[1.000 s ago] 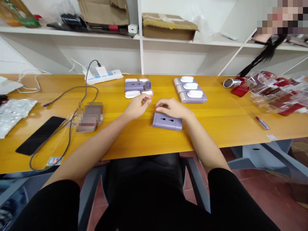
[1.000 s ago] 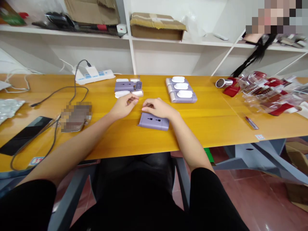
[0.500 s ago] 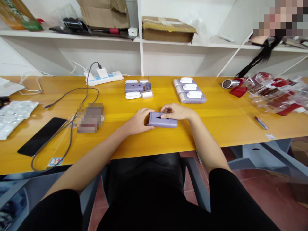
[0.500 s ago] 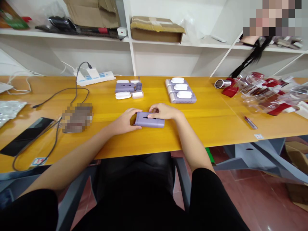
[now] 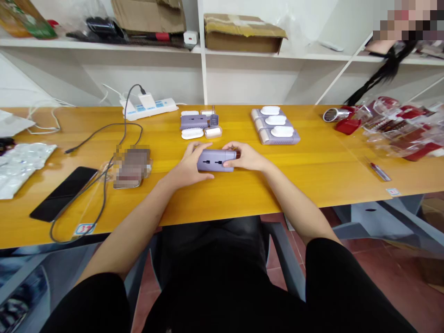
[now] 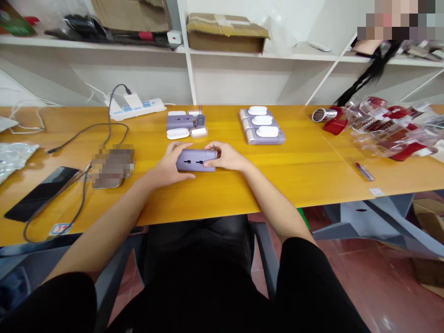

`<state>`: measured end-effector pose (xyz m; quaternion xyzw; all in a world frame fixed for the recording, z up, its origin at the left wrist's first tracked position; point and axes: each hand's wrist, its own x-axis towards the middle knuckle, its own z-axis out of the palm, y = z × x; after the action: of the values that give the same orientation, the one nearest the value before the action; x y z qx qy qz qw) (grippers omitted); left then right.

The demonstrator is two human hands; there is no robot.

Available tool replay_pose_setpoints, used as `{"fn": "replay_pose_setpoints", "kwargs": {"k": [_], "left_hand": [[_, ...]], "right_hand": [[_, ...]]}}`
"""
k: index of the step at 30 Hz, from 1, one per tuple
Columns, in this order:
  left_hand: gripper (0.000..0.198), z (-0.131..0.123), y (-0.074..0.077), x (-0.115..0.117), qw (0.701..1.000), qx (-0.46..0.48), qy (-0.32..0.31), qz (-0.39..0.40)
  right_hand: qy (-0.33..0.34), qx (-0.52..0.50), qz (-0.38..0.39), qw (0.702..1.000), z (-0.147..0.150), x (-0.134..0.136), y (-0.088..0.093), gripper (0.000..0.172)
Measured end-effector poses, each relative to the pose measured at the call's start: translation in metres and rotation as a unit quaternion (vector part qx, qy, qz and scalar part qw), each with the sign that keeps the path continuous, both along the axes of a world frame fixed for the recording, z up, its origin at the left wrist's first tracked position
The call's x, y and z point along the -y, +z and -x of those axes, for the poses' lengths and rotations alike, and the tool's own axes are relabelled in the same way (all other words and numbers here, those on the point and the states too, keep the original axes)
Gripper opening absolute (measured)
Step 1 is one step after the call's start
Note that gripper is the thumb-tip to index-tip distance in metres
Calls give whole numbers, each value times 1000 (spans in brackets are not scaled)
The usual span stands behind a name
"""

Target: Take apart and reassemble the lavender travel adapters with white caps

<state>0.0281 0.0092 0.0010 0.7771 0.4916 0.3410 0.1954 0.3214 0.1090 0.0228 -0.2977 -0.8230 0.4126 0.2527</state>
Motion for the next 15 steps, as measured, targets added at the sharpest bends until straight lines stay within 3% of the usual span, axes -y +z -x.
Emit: {"fn": "replay_pose_setpoints", "kwargs": {"k": [4, 8, 15], "left_hand": [[85, 7, 0, -7, 999, -2, 49, -20], [87, 10, -3, -12, 998, 8, 65, -22], [85, 5, -4, -9, 997, 22, 69, -30]], "right_hand": [[12, -43, 35, 998, 7, -4, -13, 70], [61, -63, 80, 993, 2, -13, -21, 60], [47, -68, 10, 997, 8, -11, -26, 59]]}}
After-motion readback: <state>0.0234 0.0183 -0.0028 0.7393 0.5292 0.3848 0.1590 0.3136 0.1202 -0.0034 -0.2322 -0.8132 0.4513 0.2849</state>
